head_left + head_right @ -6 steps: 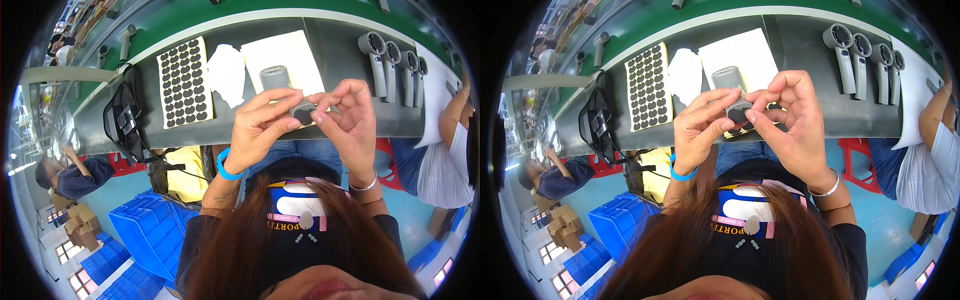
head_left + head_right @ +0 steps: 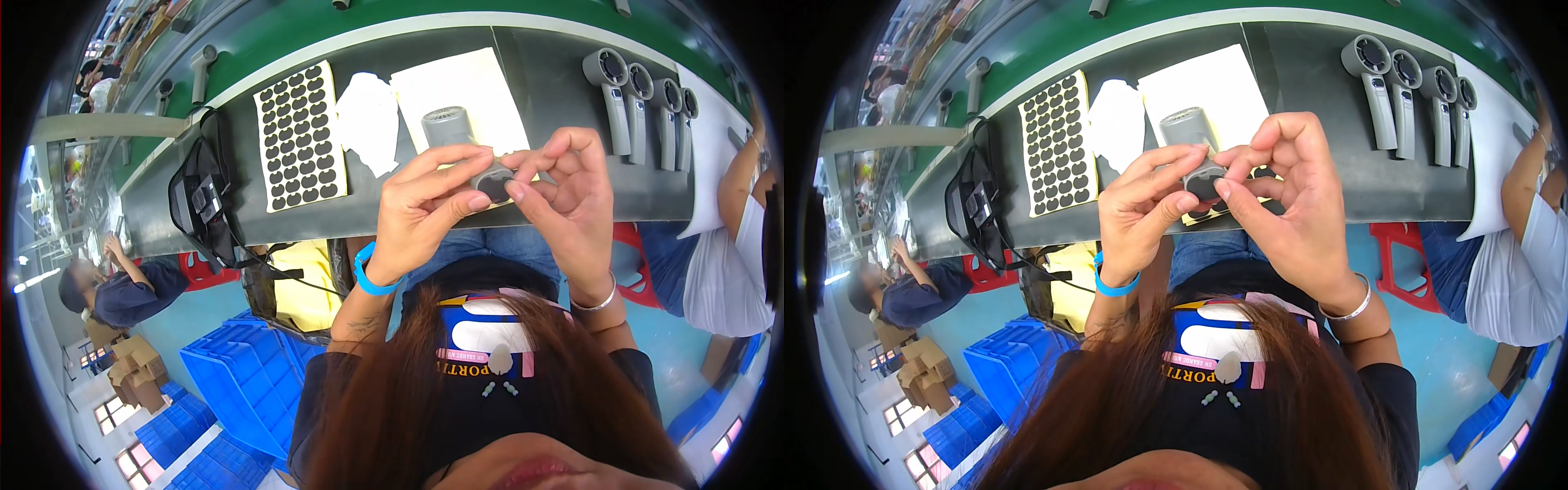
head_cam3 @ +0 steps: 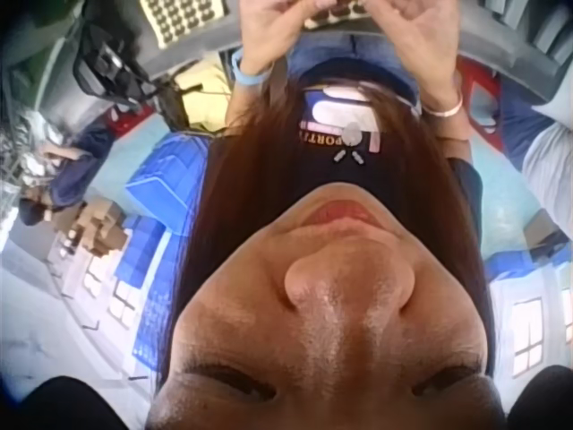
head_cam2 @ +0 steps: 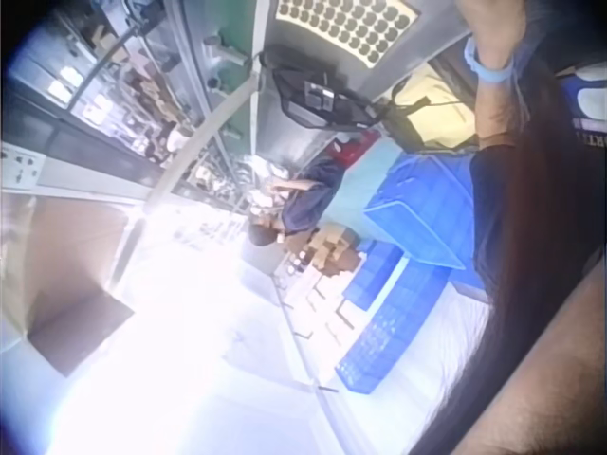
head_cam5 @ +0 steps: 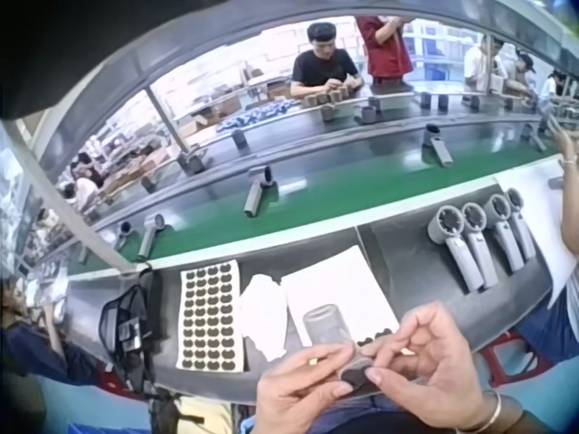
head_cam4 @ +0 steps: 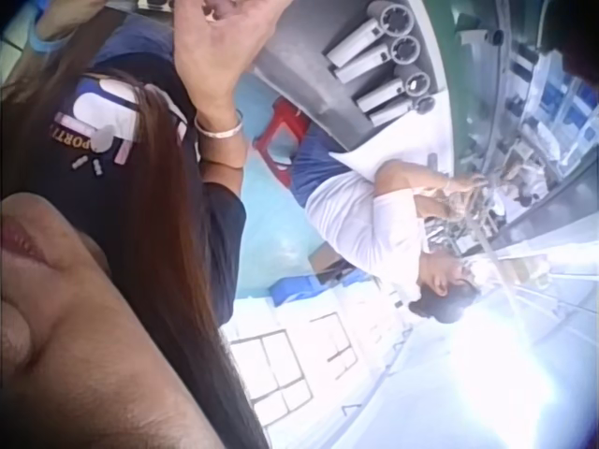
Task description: Peeling small circular stickers from a sheet and applying them to cylindrical metal components at a manual assembly station.
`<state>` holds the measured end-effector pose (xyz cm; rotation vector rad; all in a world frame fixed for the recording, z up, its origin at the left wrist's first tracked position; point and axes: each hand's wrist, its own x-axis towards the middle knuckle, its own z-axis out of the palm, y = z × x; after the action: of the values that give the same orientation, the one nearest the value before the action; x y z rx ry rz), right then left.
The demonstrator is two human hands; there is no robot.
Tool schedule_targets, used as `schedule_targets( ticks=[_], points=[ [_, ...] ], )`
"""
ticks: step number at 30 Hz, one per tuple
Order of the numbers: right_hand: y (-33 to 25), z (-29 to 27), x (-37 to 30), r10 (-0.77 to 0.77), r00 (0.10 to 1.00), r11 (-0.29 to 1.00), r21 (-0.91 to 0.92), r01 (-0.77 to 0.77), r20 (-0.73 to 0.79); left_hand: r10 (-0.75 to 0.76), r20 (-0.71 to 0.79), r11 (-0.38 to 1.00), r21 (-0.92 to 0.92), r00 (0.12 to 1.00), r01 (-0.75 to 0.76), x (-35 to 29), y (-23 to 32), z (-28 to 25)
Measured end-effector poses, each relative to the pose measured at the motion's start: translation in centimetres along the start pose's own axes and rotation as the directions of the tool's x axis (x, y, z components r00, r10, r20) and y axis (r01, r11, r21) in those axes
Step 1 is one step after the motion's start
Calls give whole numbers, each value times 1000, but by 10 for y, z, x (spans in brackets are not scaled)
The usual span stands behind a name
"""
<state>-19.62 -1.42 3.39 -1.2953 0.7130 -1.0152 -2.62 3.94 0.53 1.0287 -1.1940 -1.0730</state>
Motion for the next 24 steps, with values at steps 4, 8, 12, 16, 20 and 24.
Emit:
schedule_targets(
  ticks=[4, 8, 12, 16, 20, 24],
  points=[
    [-1, 1, -1, -4, 1000, 1000, -24, 4, -3, 0, -7, 1000, -1, 1000, 0, -1, 1, 1],
    [-3, 1, -3, 22, 1000, 999, -36, -23, -18, 5, -5, 1000, -17, 1000, -5, 0, 1, 3],
    [-7, 0, -3, 20, 1000, 993, -119, -19, 0, -4, -28, 1000, -15, 1000, 3, -2, 3, 6],
    [-11, -3, -6, 5, 1000, 966, -257, -2, 9, 8, -82, 1000, 17, 997, -7, -3, 1, 14],
    [-7, -8, -8, -92, 995, 905, -415, 98, 35, -3, -95, 1000, 0, 995, 3, -3, -3, 18],
    [-7, -6, -10, -122, 992, 888, -448, 102, -16, 7, -91, 1000, 4, 996, -7, -3, -1, 19]
  ],
)
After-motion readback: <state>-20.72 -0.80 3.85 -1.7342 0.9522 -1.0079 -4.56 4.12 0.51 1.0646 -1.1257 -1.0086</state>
